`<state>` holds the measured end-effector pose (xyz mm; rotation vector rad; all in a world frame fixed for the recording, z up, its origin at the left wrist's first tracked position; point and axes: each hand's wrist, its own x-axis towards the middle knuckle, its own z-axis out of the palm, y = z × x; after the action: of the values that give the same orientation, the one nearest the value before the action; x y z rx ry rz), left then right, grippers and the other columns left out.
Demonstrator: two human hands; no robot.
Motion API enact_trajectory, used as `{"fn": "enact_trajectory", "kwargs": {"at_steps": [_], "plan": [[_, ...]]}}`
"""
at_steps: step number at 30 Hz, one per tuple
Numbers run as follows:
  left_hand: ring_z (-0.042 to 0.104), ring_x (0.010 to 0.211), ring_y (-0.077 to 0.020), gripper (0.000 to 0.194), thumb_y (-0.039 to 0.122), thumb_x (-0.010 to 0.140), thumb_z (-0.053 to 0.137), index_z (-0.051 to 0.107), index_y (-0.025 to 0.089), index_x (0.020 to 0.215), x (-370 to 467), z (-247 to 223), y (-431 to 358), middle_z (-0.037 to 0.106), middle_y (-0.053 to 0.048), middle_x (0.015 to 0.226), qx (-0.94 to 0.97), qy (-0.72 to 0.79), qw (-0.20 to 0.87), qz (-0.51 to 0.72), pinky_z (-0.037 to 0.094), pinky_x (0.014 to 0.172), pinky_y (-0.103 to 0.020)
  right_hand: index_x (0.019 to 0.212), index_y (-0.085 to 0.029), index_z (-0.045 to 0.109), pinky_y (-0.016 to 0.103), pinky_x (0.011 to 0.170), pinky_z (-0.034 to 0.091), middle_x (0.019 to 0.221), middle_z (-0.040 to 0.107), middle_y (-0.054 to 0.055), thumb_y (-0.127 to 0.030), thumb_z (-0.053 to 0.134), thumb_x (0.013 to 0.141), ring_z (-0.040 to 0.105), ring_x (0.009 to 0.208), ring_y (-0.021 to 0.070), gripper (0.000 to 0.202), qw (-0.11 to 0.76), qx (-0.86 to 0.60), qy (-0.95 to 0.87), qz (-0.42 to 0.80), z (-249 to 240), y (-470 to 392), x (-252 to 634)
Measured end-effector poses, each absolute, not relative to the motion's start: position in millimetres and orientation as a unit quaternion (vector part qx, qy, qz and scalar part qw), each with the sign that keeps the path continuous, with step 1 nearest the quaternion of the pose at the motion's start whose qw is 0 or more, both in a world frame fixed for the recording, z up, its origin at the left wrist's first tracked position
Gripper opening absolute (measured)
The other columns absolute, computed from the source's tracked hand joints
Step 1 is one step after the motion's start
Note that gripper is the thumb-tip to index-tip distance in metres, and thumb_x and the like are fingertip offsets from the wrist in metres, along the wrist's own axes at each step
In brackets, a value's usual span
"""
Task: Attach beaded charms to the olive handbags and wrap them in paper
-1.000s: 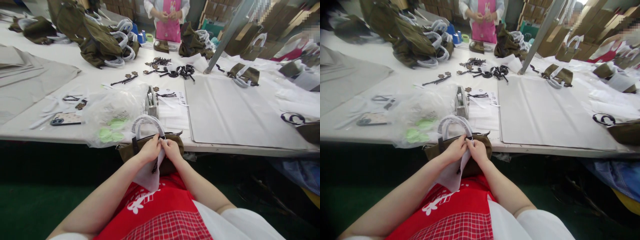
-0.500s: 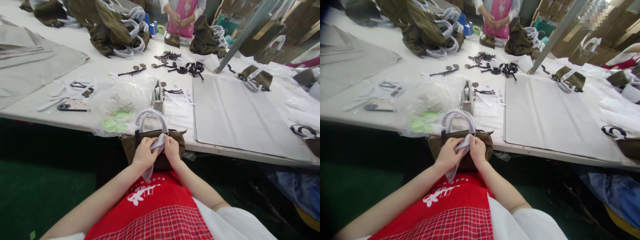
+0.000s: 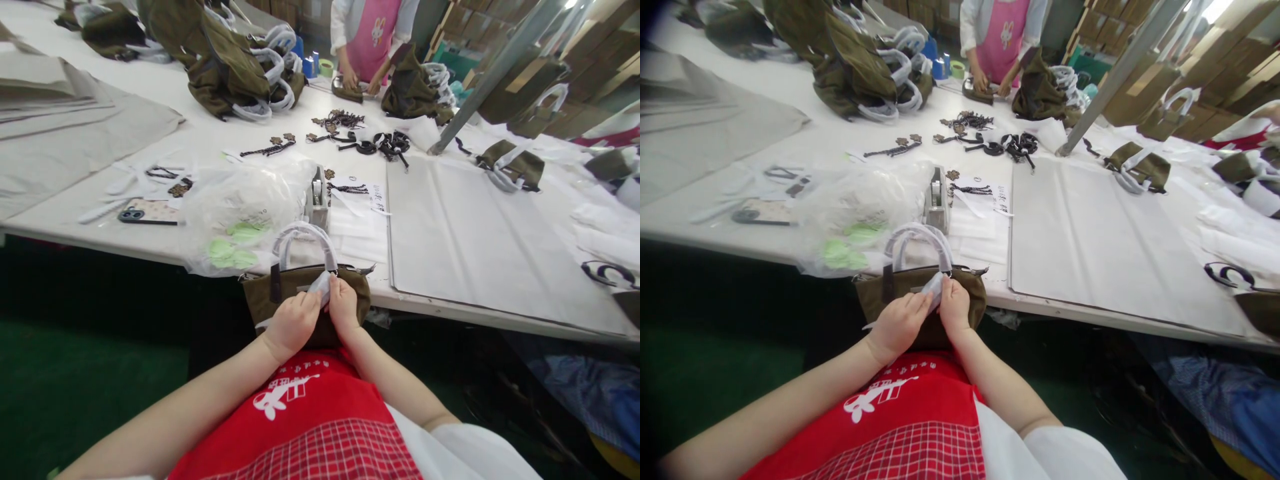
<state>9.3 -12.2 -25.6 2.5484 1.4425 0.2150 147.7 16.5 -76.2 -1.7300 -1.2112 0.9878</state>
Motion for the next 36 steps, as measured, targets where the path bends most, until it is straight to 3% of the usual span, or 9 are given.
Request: {"fn": "enact_trajectory", "kwargs": {"at_steps": [5, 8, 14, 20, 24, 27, 30, 33, 36], "plan": [[0.061, 0.102, -0.0276, 0.048, 0.038, 0.086, 0.055, 0.055, 0.011, 0.125, 2.6, -11.2, 10.4, 0.059, -0.016, 0.116, 0.773, 0.609, 0.154, 0.088, 0.048, 0.090, -0.037, 0.062, -0.023, 0.044, 0.024, 0.043, 0.035, 0.040, 0.044, -0.005, -0.061, 0.029, 0.092, 0.047, 0.037, 0.0135, 0.051, 0.392, -0.681, -0.479, 0.391, -75.8, 15.8, 147.9], [0.060, 0.106, -0.0300, 0.051, 0.044, 0.086, 0.053, 0.056, 0.010, 0.124, 3.2, -15.9, 22.6, 0.060, -0.017, 0.116, 0.774, 0.598, 0.197, 0.072, 0.046, 0.092, -0.038, 0.061, -0.023, 0.043, 0.024, 0.042, 0.035, 0.039, 0.043, -0.005, -0.063, 0.029, 0.092, 0.046, 0.036, 0.0137, 0.052, 0.394, -0.683, -0.472, 0.394, -76.3, 16.0, 147.4], [0.063, 0.096, -0.0226, 0.041, 0.020, 0.093, 0.041, 0.050, 0.016, 0.133, 23.1, -31.8, 16.6, 0.063, -0.012, 0.112, 0.798, 0.581, 0.132, 0.089, 0.050, 0.084, -0.033, 0.059, -0.024, 0.044, 0.025, 0.036, 0.033, 0.040, 0.044, -0.004, -0.067, 0.033, 0.088, 0.044, 0.034, 0.0142, 0.053, 0.420, -0.661, -0.449, 0.430, -76.3, 18.5, 146.4], [0.064, 0.089, -0.0239, 0.048, 0.003, 0.087, 0.038, 0.050, 0.005, 0.133, 36.9, -41.5, 6.3, 0.063, -0.019, 0.111, 0.819, 0.572, -0.014, 0.053, 0.052, 0.072, -0.034, 0.059, -0.024, 0.044, 0.026, 0.036, 0.035, 0.043, 0.045, -0.003, -0.063, 0.036, 0.088, 0.045, 0.035, 0.0146, 0.049, 0.421, -0.650, -0.449, 0.445, -72.8, 21.5, 145.5], [0.064, 0.090, -0.0249, 0.049, -0.001, 0.086, 0.035, 0.051, 0.001, 0.132, 40.7, -41.7, 4.7, 0.064, -0.022, 0.108, 0.819, 0.572, -0.016, 0.048, 0.052, 0.071, -0.034, 0.061, -0.022, 0.047, 0.025, 0.038, 0.038, 0.048, 0.050, -0.002, -0.058, 0.045, 0.085, 0.048, 0.040, 0.0141, 0.044, 0.421, -0.639, -0.479, 0.429, -71.6, 21.3, 146.9], [0.064, 0.096, -0.0270, 0.047, 0.003, 0.085, 0.040, 0.052, 0.005, 0.131, 33.7, -33.0, 9.2, 0.063, -0.021, 0.113, 0.811, 0.578, 0.067, 0.063, 0.051, 0.080, -0.038, 0.064, -0.021, 0.049, 0.024, 0.036, 0.035, 0.048, 0.047, -0.004, -0.061, 0.046, 0.085, 0.046, 0.037, 0.0126, 0.044, 0.423, -0.625, -0.467, 0.460, -72.7, 19.7, 149.2], [0.064, 0.098, -0.0283, 0.038, 0.025, 0.085, 0.052, 0.060, 0.009, 0.119, 16.4, -18.0, 23.8, 0.065, -0.018, 0.112, 0.761, 0.586, 0.255, 0.111, 0.049, 0.085, -0.039, 0.067, -0.021, 0.050, 0.022, 0.034, 0.032, 0.044, 0.044, -0.006, -0.067, 0.046, 0.082, 0.042, 0.034, 0.0111, 0.049, 0.422, -0.605, -0.450, 0.503, -73.5, 19.7, 152.6], [0.065, 0.084, -0.0255, 0.046, 0.053, 0.083, 0.050, 0.064, 0.011, 0.096, -0.2, -8.7, 42.5, 0.069, -0.012, 0.090, 0.611, 0.587, 0.510, 0.149, 0.051, 0.074, -0.035, 0.073, -0.019, 0.053, 0.021, 0.032, 0.029, 0.040, 0.042, -0.007, -0.073, 0.048, 0.078, 0.040, 0.032, 0.0104, 0.054, 0.416, -0.596, -0.428, 0.537, -73.2, 22.5, 155.3], [0.062, 0.070, -0.0204, 0.055, 0.066, 0.073, 0.056, 0.062, 0.012, 0.087, -3.5, -16.9, 52.1, 0.067, -0.007, 0.077, 0.467, 0.513, 0.706, 0.145, 0.048, 0.063, -0.030, 0.076, -0.019, 0.055, 0.021, 0.033, 0.029, 0.038, 0.043, -0.008, -0.076, 0.049, 0.076, 0.039, 0.031, 0.0102, 0.057, 0.406, -0.590, -0.421, 0.557, -72.0, 26.2, 156.3]]}}
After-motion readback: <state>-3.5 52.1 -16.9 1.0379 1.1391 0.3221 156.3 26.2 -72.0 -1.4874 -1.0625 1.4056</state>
